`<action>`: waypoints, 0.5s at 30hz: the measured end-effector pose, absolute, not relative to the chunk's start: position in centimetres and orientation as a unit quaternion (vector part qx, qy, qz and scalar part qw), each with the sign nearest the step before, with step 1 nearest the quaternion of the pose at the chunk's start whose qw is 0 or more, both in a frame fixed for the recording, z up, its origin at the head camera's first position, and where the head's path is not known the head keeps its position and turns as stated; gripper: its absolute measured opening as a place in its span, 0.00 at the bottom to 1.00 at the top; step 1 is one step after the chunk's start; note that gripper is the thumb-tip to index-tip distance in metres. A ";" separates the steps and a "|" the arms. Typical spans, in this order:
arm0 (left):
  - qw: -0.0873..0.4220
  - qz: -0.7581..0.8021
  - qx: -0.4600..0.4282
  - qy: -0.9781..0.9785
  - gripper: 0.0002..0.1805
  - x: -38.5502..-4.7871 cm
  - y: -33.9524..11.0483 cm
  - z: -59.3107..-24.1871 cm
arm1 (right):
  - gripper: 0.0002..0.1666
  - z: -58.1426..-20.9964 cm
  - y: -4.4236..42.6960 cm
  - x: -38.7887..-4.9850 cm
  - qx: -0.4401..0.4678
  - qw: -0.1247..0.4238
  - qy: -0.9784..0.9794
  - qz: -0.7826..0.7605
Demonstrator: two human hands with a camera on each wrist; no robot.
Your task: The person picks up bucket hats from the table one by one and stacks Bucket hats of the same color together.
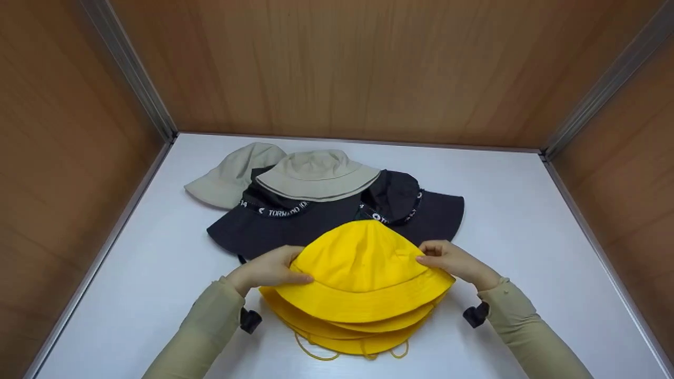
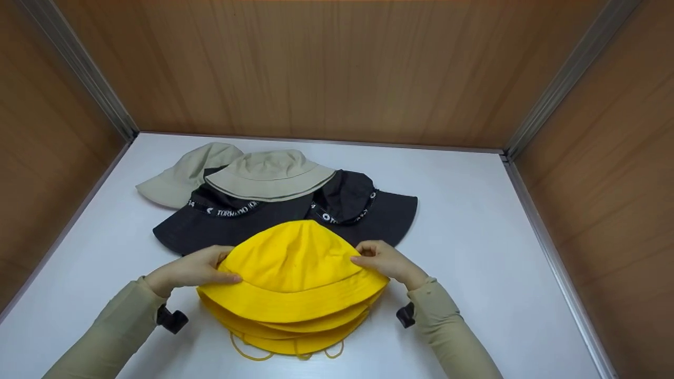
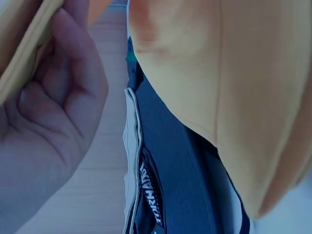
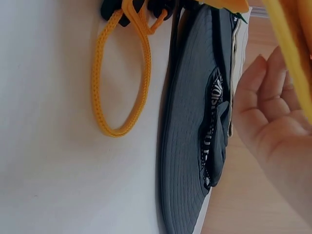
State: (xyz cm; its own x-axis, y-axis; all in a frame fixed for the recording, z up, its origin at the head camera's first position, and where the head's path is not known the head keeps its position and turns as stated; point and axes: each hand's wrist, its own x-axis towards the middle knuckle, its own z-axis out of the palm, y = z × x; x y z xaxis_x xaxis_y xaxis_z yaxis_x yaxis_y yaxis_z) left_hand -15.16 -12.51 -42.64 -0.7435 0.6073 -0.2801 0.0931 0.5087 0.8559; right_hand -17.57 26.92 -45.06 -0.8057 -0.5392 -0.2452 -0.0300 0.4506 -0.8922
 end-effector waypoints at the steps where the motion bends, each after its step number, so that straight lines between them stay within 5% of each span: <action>1: 0.283 0.446 0.213 0.822 0.21 -15.1 -12.7 -42.7 | 0.15 -45.0 26.8 -17.4 -0.175 0.258 0.812 -0.493; 15: 0.268 0.388 0.184 0.862 0.21 -14.6 -14.0 -43.7 | 0.13 -46.0 25.2 -15.9 -0.188 0.285 0.805 -0.486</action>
State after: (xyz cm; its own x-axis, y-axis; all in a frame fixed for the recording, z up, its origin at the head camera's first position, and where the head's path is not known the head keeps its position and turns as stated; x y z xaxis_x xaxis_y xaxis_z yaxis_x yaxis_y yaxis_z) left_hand -14.59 -14.03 -43.68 -0.7882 0.5262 -0.3191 0.1097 0.6304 0.7685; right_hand -15.90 25.24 -45.99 -0.7672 -0.5792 -0.2754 -0.0256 0.4567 -0.8892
